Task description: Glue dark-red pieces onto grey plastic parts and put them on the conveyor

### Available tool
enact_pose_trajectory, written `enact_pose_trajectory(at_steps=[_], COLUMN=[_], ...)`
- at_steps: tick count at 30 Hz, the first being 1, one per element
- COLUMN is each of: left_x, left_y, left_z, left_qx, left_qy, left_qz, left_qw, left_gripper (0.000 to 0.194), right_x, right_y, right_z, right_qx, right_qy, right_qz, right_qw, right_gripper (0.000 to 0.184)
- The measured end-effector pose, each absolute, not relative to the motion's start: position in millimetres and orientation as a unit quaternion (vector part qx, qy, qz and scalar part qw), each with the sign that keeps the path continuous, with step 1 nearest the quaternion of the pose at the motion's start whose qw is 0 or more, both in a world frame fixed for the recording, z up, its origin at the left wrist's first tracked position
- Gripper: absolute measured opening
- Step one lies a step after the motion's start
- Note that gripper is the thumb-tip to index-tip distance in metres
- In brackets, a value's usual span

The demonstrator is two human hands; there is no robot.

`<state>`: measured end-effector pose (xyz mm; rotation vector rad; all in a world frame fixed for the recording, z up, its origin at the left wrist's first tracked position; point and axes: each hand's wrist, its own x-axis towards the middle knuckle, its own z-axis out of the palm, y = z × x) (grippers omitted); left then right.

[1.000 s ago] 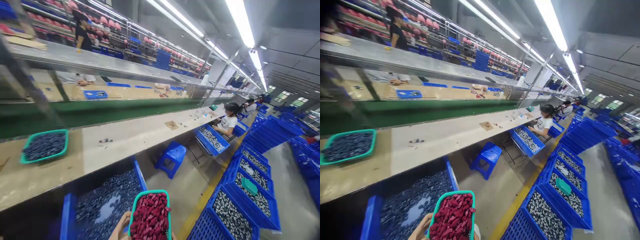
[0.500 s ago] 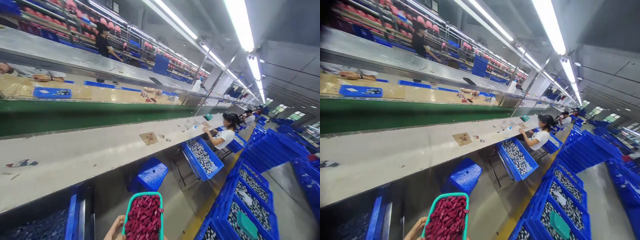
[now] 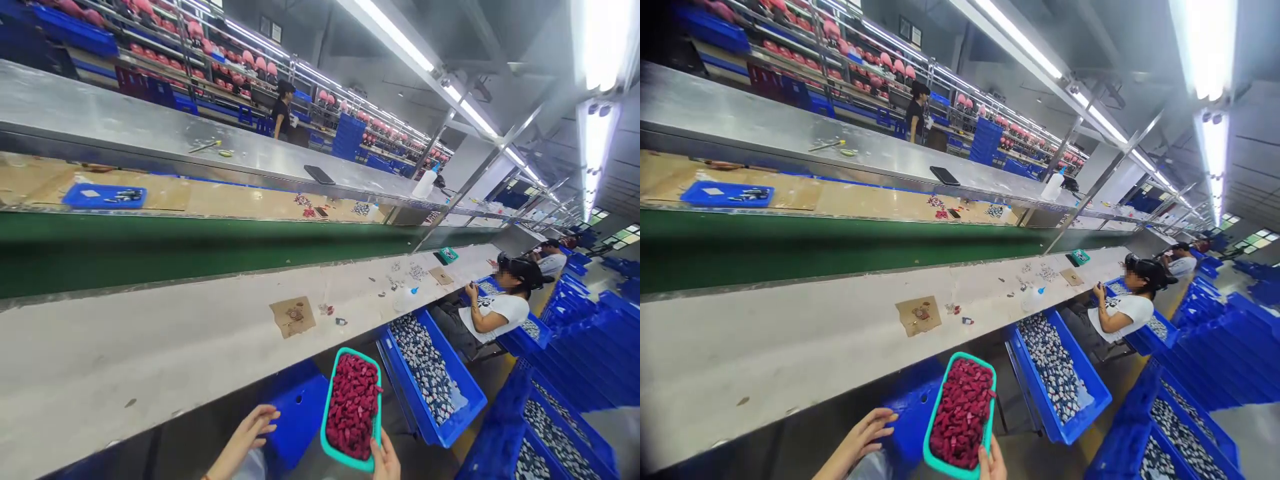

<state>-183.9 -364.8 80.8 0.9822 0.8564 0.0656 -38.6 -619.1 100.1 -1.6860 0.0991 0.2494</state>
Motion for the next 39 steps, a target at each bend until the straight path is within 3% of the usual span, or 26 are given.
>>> enact_pose_trajectory(at_steps=[6,12,18,22,26,30,34,37,39], left_x=[-165,-149,-97,-74,-59,-52,-55,-58,-59], left_y=[-299,-284,-306,-287,-258,-246,-244,-241,-239], left_z=[76,60,23,8,-11,-33,-49,-52,-51], left_qx=[0.499,0.496,0.625,0.662,0.699,0.723,0.75,0.746,0.727], left_qy=[0.474,0.569,0.631,0.624,0.608,0.601,0.591,0.589,0.593], left_qz=[0.093,0.207,0.284,0.271,0.264,0.267,0.258,0.265,0.285], left_qw=[0.719,0.623,0.361,0.315,0.27,0.209,0.147,0.164,0.195], left_gripper=[0.045,0.034,0.028,0.032,0.037,0.036,0.033,0.034,0.034], right_x=[90,246,360,401,410,354,278,257,261], right_y=[-576,-516,-457,-436,-434,-432,-417,-408,-399], right_z=[116,89,52,33,23,6,-33,-59,-71], right_qx=[-0.743,-0.779,-0.815,-0.827,-0.837,-0.819,-0.723,-0.74,-0.775], right_qy=[0.077,-0.012,-0.134,-0.199,-0.252,-0.322,-0.556,-0.523,-0.461], right_qz=[0.114,0.164,0.189,0.178,0.105,0.029,0.007,-0.004,0.06], right_qw=[0.655,0.605,0.531,0.496,0.474,0.474,0.41,0.423,0.429], right_gripper=[0.061,0.064,0.07,0.064,0.059,0.044,0.03,0.028,0.025])
